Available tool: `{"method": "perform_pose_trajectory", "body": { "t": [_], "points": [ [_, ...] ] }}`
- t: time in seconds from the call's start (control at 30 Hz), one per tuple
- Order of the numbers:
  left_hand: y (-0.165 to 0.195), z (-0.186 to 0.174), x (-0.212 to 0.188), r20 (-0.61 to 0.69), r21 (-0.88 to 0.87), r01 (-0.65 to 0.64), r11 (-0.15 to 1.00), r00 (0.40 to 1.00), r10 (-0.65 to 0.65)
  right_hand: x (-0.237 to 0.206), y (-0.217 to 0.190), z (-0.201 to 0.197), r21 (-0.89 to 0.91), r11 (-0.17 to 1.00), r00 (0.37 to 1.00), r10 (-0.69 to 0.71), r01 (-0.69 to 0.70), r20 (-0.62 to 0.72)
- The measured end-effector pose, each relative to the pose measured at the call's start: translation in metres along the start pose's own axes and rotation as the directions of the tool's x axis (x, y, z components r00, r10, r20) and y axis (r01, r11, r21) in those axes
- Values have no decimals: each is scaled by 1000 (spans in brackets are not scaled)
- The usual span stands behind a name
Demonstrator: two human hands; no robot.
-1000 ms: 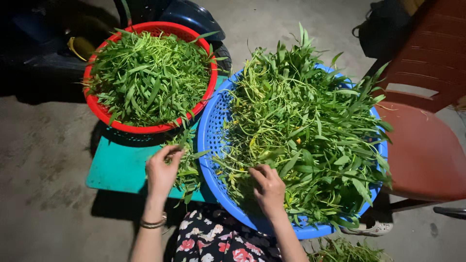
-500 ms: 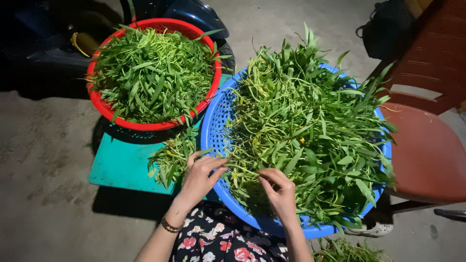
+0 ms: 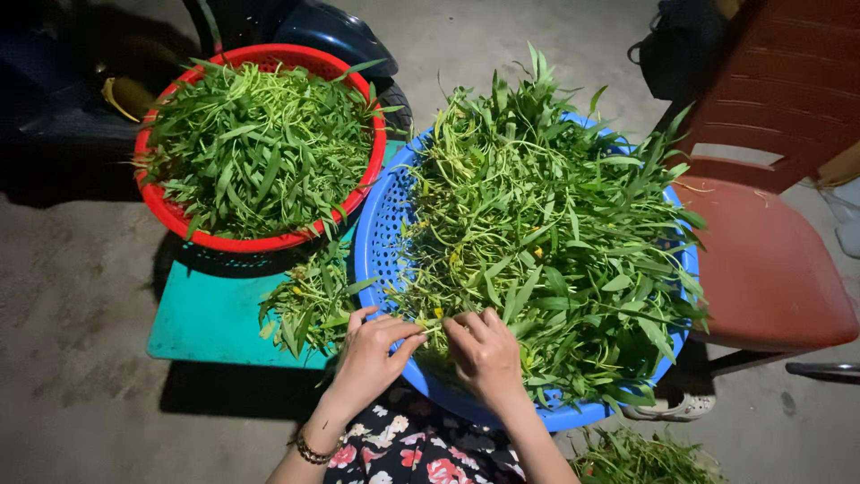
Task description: The person sits in front of two baskets of water spinach and plucks edible leafy tips from the stems in the blue basket by hand. The picked greens are placed into the red basket while rejected stems and yellowed pieces are set aside on the table.
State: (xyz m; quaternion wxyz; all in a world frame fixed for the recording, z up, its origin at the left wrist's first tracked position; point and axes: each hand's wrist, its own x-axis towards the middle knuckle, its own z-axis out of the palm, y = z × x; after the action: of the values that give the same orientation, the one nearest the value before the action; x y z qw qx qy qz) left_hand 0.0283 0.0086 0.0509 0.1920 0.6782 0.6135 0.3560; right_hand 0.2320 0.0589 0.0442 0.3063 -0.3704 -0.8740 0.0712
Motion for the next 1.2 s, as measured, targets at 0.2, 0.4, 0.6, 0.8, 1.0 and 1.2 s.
{"method": "perform_pose_trajectory", "body": {
  "t": [0.2,0.4,0.6,0.8,1.0,1.2],
  "points": [
    [5,-13,-4,-12,-135,-39,990,999,37,-15,15,32,741,569,904,411,-356,118],
    [-1,-25,-6,-151,-38,-53,998,987,47,-14,41,49,899,-229,504,763,-375,404],
    [-85,-55,-5,-286,173,191,966,949,-136,-23,79,13,744,-659,753,545,111,370],
    [-137,-46,13,-235,506,444,740,896,-377,-25,81,11,686,-715,729,542,138,418],
    [-116,-61,17,-381,576,236,782,925,1,-53,85,-11,812,-576,685,630,98,365],
    [-83,-52,25,-399,744,141,653,878,266,-81,74,-33,933,-353,626,712,-72,318]
  ]
}}
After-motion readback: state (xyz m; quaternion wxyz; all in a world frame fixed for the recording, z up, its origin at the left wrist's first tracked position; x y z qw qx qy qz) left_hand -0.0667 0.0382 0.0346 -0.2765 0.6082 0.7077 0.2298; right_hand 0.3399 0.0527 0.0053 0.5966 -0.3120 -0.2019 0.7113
